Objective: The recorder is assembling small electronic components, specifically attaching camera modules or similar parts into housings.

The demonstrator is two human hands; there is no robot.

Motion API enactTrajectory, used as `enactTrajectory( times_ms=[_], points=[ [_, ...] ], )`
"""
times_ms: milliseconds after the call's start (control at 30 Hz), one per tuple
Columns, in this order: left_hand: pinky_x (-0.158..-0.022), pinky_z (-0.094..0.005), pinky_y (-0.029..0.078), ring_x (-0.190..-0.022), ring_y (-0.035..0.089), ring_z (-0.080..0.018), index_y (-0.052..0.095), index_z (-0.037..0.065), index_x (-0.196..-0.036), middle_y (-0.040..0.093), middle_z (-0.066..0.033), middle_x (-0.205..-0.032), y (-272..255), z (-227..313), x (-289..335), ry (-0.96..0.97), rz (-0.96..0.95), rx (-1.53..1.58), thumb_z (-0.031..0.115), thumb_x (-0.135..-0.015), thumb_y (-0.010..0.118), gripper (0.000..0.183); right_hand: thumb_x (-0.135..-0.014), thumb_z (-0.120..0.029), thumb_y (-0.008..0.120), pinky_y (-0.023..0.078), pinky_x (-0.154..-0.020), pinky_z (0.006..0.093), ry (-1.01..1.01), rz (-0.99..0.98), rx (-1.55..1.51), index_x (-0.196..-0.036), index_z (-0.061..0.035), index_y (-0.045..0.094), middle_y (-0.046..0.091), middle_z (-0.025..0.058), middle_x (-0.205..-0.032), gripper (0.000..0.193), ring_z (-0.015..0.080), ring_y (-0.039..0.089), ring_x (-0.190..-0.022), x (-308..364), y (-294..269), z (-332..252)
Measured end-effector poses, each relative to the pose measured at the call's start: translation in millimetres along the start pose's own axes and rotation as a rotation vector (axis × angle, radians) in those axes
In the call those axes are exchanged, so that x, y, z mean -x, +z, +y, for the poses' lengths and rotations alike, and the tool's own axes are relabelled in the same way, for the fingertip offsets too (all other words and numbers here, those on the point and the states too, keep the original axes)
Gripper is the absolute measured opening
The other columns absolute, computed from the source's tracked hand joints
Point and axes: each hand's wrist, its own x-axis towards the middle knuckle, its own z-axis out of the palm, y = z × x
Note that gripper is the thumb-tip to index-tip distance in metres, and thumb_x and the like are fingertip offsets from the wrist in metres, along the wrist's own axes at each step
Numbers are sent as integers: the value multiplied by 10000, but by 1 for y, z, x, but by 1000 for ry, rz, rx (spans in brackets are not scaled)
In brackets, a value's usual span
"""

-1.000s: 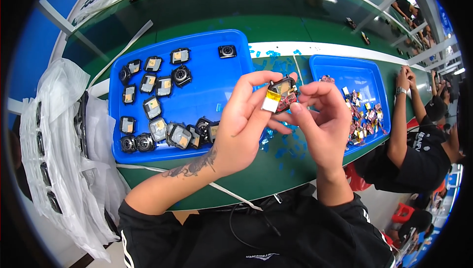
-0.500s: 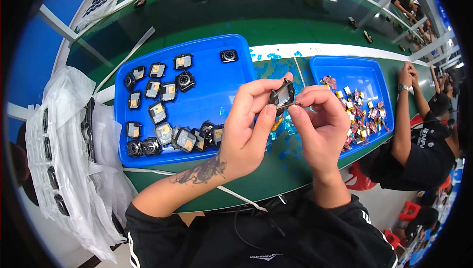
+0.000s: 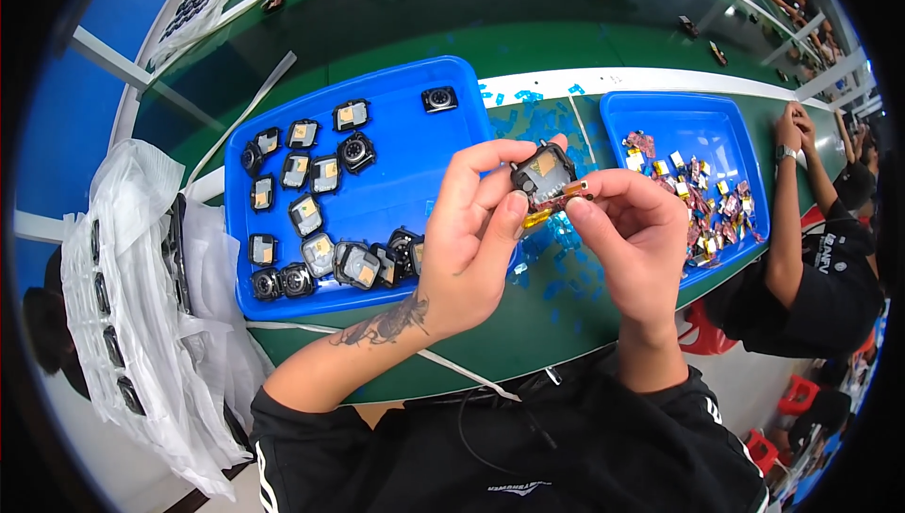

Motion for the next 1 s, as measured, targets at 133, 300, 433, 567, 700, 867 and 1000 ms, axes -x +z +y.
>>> enactTrajectory(
  times_ms=[133,300,433,567,700,867,1000],
  points=[
    [-1086,-357,383,-1269,495,-241,303,-6,-1346,428,-261,-1427,-4,-1,0,-6,-48,24,44,-1028,367,329,-826,25,720,417,-573,157,-17,19,62,-951,38,672,667,26,-823,135,15,539,-639,0,0,4],
    [-1088,-396,387,-1274,506,-299,319,-9,-1351,460,-312,-1385,-2,-1,-1,-36,-16,14,79,-1018,426,360,-822,13,728,372,-536,155,-171,37,144,-915,28,672,637,-5,-772,110,-3,496,-604,-3,1,16],
    [-1080,-398,398,-1271,506,-298,318,-13,-1366,449,-305,-1397,-3,-1,-1,-76,-4,47,41,-1006,426,381,-823,1,732,379,-532,153,-192,70,145,-895,19,651,628,-5,-752,110,-3,483,-588,-7,6,19],
    [-1028,-349,447,-1231,541,-270,348,-12,-1347,486,-287,-1372,-2,-1,-2,-102,22,74,-49,-957,462,409,-823,-7,731,390,-527,152,-263,79,190,-885,-8,594,601,4,-799,151,5,526,-653,-6,8,24],
    [-995,-304,472,-1182,563,-206,376,-16,-1295,554,-207,-1299,-2,1,-1,-104,53,83,-102,-920,527,413,-825,-3,723,417,-533,149,-212,77,193,-945,-17,564,593,19,-870,200,19,554,-713,-6,8,25],
    [-963,-315,500,-1151,593,-221,409,-20,-1273,580,-233,-1261,-2,1,-1,-112,126,12,-100,-885,582,432,-821,25,711,485,-585,154,-59,33,76,-1034,1,539,590,51,-957,276,49,581,-783,-5,14,20],
    [-946,-314,517,-1128,595,-204,446,-37,-1240,591,-184,-1196,-9,9,-8,-135,83,-88,-104,-871,599,406,-818,37,708,491,-594,151,-46,2,80,-1064,5,546,587,61,-987,296,50,584,-778,-9,12,17]
  ],
)
